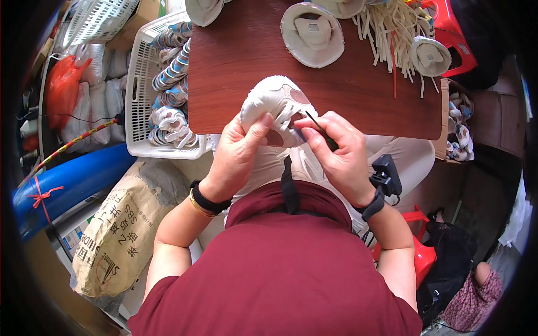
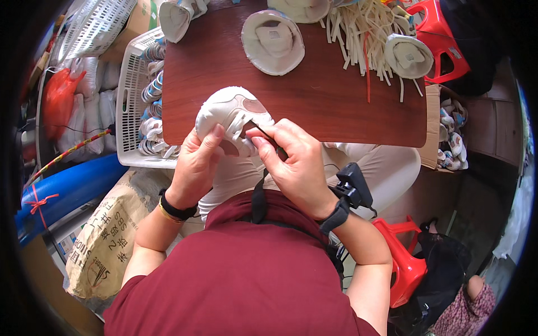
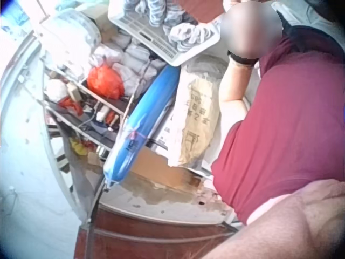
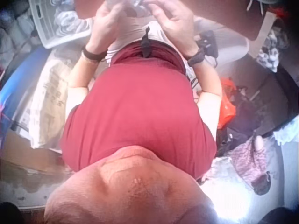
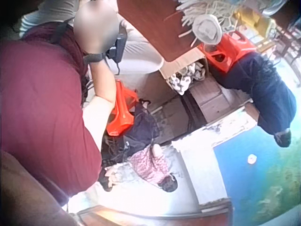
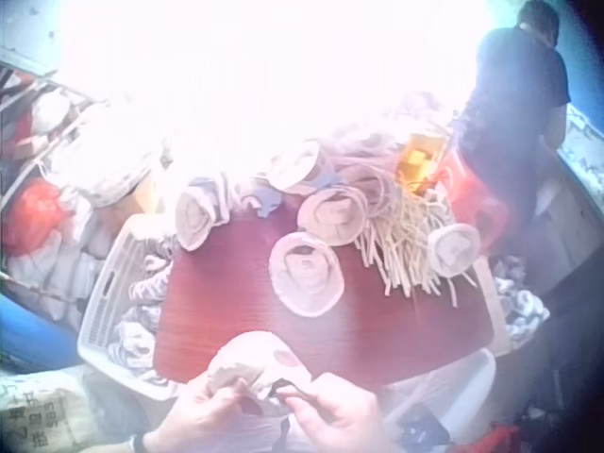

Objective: Manually assembling shoe components by threading straps through the shoe upper using a small hook tool.

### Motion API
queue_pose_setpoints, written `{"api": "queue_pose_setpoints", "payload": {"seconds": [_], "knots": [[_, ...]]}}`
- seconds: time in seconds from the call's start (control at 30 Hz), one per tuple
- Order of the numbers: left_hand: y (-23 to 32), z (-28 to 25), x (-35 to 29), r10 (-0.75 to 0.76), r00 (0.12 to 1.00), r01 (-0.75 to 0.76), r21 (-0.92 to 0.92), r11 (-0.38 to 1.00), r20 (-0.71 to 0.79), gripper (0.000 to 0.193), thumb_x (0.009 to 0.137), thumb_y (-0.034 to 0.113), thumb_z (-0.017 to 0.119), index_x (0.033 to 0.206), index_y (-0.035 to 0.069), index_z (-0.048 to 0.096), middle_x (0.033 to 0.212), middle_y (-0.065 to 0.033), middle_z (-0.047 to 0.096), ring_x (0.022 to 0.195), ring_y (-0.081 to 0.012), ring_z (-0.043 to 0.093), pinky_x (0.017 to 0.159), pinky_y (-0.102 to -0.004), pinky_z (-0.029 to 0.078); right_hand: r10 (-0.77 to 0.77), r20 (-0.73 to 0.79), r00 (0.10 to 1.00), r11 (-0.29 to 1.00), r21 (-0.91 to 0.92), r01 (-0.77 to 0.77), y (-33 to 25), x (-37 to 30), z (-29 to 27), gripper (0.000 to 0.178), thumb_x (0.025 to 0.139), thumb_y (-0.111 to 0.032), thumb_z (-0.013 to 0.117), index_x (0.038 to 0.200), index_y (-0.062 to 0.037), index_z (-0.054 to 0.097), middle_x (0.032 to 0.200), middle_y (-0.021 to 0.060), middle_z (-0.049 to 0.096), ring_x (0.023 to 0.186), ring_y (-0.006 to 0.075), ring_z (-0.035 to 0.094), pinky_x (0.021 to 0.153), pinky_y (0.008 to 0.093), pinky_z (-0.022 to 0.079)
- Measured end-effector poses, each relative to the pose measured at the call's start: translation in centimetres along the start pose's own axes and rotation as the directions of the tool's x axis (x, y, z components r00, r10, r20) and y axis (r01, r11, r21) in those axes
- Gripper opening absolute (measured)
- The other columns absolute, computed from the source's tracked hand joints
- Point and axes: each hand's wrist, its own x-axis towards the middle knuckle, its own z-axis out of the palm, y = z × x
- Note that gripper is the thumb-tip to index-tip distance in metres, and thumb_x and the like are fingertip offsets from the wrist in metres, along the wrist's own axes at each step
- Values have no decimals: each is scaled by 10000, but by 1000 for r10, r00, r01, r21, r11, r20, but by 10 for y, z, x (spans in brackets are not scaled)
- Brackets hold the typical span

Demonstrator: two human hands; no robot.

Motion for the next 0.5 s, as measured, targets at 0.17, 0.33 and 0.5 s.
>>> {"api": "queue_pose_setpoints", "payload": {"seconds": [0.17,0.33,0.5], "knots": [[-5,10,-4,81,996,-81,24,996,-40,247,995,130,577,1222,37,609,1090,-25,679,968,-97,623,864,-272,499,189,-33,981,940,294,-171,5,-6,10,171,936,-84,631,1056,15,704,797,16,625,659,84,544,583,237,442],[-21,6,-11,275,961,-275,199,941,29,281,980,40,572,1259,8,574,1172,-56,644,1052,-136,603,933,-295,483,503,273,820,441,735,-515,1,-15,5,190,969,-117,609,1111,-7,671,821,-35,624,538,17,423,473,184,326],[-22,7,-14,303,945,-325,279,904,119,332,973,22,575,1301,-4,533,1251,-74,607,1122,-150,579,972,-309,470,518,340,785,167,860,-482,6,-22,9,172,961,-127,620,1114,-51,634,787,-55,581,483,-3,318,429,187,232]]}}
